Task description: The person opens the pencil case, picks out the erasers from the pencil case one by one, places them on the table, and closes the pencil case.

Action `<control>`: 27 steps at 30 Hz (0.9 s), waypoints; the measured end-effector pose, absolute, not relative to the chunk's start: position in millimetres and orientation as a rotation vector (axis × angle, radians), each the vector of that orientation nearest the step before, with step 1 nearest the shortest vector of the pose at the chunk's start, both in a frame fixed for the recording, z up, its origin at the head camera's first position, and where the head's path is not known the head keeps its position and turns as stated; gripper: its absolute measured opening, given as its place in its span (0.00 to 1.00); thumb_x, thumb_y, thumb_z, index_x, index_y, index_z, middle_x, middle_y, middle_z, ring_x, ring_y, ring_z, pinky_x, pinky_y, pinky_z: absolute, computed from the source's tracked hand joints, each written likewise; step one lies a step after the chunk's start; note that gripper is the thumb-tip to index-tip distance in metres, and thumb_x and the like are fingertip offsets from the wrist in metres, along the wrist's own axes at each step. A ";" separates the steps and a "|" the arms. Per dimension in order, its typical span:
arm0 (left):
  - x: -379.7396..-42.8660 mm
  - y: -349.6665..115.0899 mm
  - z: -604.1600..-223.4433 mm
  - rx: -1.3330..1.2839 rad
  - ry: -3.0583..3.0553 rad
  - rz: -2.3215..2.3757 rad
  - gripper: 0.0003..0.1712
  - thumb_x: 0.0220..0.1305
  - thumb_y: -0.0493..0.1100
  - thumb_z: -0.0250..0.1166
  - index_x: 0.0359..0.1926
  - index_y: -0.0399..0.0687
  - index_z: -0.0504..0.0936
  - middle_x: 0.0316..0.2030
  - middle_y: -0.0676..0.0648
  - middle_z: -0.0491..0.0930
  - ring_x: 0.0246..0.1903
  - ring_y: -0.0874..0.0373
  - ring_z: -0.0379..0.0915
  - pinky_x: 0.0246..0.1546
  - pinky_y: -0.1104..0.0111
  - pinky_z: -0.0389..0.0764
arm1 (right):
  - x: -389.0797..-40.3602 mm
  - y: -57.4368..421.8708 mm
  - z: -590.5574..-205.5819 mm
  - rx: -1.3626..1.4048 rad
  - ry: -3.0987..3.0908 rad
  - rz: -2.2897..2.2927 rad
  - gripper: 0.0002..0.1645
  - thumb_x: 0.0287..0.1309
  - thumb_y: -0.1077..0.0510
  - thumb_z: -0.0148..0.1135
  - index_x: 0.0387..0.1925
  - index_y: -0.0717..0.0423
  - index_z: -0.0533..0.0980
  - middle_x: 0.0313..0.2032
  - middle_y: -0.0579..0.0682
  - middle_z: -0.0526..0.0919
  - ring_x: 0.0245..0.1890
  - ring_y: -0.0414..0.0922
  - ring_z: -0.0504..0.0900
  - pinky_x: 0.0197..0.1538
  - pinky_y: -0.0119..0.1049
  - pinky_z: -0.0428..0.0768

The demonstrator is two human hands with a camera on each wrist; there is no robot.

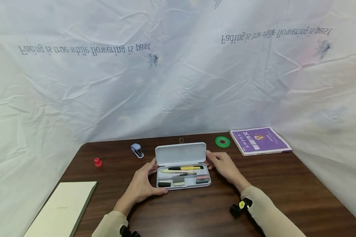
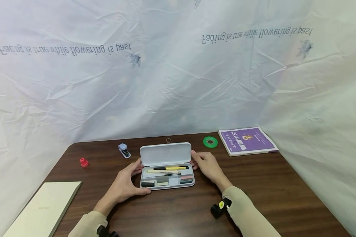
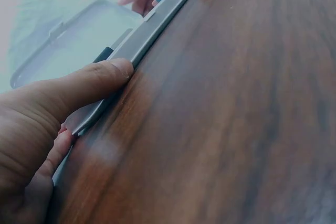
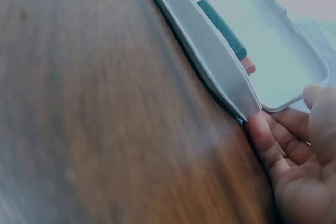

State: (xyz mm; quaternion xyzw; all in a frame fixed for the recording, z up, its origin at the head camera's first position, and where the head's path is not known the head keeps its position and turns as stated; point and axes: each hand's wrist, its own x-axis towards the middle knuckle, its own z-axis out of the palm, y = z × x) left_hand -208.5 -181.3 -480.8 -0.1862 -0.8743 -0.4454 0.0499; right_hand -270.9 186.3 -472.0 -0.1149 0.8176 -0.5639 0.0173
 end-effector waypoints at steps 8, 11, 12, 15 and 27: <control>-205.2 -180.4 -480.8 -0.434 -2.668 -1.406 0.77 0.34 0.53 0.99 0.85 0.45 0.68 0.67 0.45 0.85 0.63 0.50 0.87 0.68 0.57 0.87 | -269.7 184.5 -472.3 -0.280 2.633 -1.697 0.26 0.87 0.45 0.59 0.46 0.62 0.91 0.38 0.54 0.92 0.35 0.45 0.90 0.41 0.33 0.92; -204.2 -179.4 -480.6 -0.395 -2.631 -1.503 0.71 0.33 0.49 0.99 0.81 0.47 0.73 0.66 0.45 0.86 0.64 0.49 0.86 0.66 0.60 0.88 | -268.2 183.3 -470.8 -0.270 2.646 -1.689 0.24 0.86 0.47 0.60 0.47 0.62 0.91 0.38 0.53 0.92 0.35 0.45 0.90 0.40 0.33 0.92; -204.2 -179.2 -480.5 -0.387 -2.617 -1.537 0.70 0.33 0.48 0.99 0.80 0.48 0.75 0.65 0.45 0.86 0.64 0.49 0.86 0.65 0.63 0.88 | -268.0 182.8 -470.5 -0.269 2.649 -1.687 0.23 0.86 0.47 0.61 0.48 0.62 0.91 0.38 0.53 0.92 0.35 0.45 0.90 0.40 0.33 0.92; -204.4 -179.5 -480.8 -0.380 -2.577 -1.625 0.66 0.33 0.45 0.99 0.76 0.48 0.76 0.65 0.43 0.85 0.66 0.48 0.85 0.66 0.66 0.87 | -267.1 181.7 -469.9 -0.269 2.648 -1.692 0.22 0.86 0.49 0.61 0.50 0.63 0.90 0.38 0.54 0.92 0.35 0.44 0.90 0.40 0.32 0.92; -205.2 -182.3 -481.8 -0.451 -2.629 -1.466 0.57 0.38 0.53 0.97 0.73 0.51 0.83 0.64 0.48 0.86 0.64 0.51 0.85 0.66 0.63 0.87 | -267.5 191.2 -464.5 -0.342 2.699 -1.791 0.16 0.83 0.55 0.65 0.58 0.64 0.86 0.45 0.60 0.91 0.40 0.52 0.91 0.41 0.34 0.92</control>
